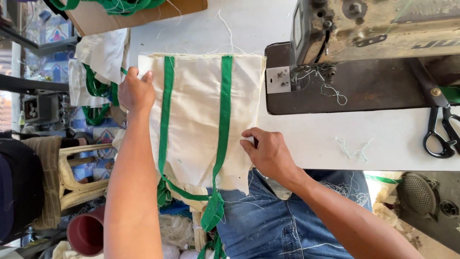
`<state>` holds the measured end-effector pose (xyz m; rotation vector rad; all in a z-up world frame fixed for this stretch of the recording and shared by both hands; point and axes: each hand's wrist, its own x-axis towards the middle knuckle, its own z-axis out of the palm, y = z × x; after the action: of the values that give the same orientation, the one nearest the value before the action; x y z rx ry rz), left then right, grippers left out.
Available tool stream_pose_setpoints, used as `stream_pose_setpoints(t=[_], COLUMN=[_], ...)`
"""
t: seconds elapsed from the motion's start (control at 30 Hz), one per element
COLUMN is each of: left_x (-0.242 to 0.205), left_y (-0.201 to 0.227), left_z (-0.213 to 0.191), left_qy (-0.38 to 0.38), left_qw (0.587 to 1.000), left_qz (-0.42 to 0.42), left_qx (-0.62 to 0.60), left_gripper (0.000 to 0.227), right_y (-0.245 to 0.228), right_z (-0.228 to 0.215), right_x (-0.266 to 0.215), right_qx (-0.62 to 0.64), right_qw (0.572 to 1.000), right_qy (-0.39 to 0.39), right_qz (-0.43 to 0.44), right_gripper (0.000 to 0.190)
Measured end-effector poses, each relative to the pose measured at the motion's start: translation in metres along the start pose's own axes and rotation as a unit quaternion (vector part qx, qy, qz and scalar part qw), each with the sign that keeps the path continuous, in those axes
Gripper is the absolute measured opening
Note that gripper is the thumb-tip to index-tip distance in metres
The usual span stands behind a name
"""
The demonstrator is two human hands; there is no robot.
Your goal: Sewing white fabric bags with green straps using an industrial sewing machine on a factory floor.
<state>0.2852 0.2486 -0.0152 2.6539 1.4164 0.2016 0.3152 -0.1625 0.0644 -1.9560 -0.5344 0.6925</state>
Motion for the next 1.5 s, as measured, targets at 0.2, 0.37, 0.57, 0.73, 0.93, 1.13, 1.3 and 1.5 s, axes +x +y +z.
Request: stream_pose_setpoints(t=[0.2,0.37,0.57,0.73,0.93,1.13,1.3,1.5], left_x=[-0.069,-0.098,-0.026,-0.088,-0.096,-0.122,-0.162,-0.136], left_y=[0.071,0.122,0.084,0.060,0.080,0.126,0.090,0.081], left_z=[-0.017,-0.051,-0.020,-0.033,-0.032,-0.042,-0.055,-0.039], left_qy=[0.061,-0.124,-0.140,-0.143,-0.157,-0.149,-0.024,-0.171], left_qw=[0.996,0.991,0.938,0.836,0.606,0.565,0.821,0.934], left_qz=[-0.060,0.056,0.309,0.526,0.780,0.804,0.570,0.310], left_qx=[-0.007,0.004,0.076,0.068,-0.030,0.108,-0.013,0.041], left_gripper=[0.094,0.096,0.099,0.114,0.112,0.122,0.107,0.115], right_y=[-0.013,-0.022,-0.023,0.008,0.008,0.026,0.036,0.023], right_z=[-0.005,-0.006,-0.026,-0.037,-0.043,-0.039,-0.030,-0.003], right_x=[0.004,-0.004,-0.045,-0.075,-0.064,-0.041,-0.051,-0.071], right_qx=[-0.035,-0.041,-0.032,-0.026,-0.109,-0.415,-0.517,-0.557], right_qw=[0.999,0.995,0.983,0.989,0.961,0.851,0.792,0.794], right_qy=[-0.032,-0.086,-0.181,-0.148,-0.019,-0.031,-0.008,-0.148], right_qz=[-0.004,0.015,0.008,-0.009,-0.253,-0.319,-0.324,-0.194], right_gripper=[0.030,0.042,0.053,0.042,0.036,0.105,0.115,0.127])
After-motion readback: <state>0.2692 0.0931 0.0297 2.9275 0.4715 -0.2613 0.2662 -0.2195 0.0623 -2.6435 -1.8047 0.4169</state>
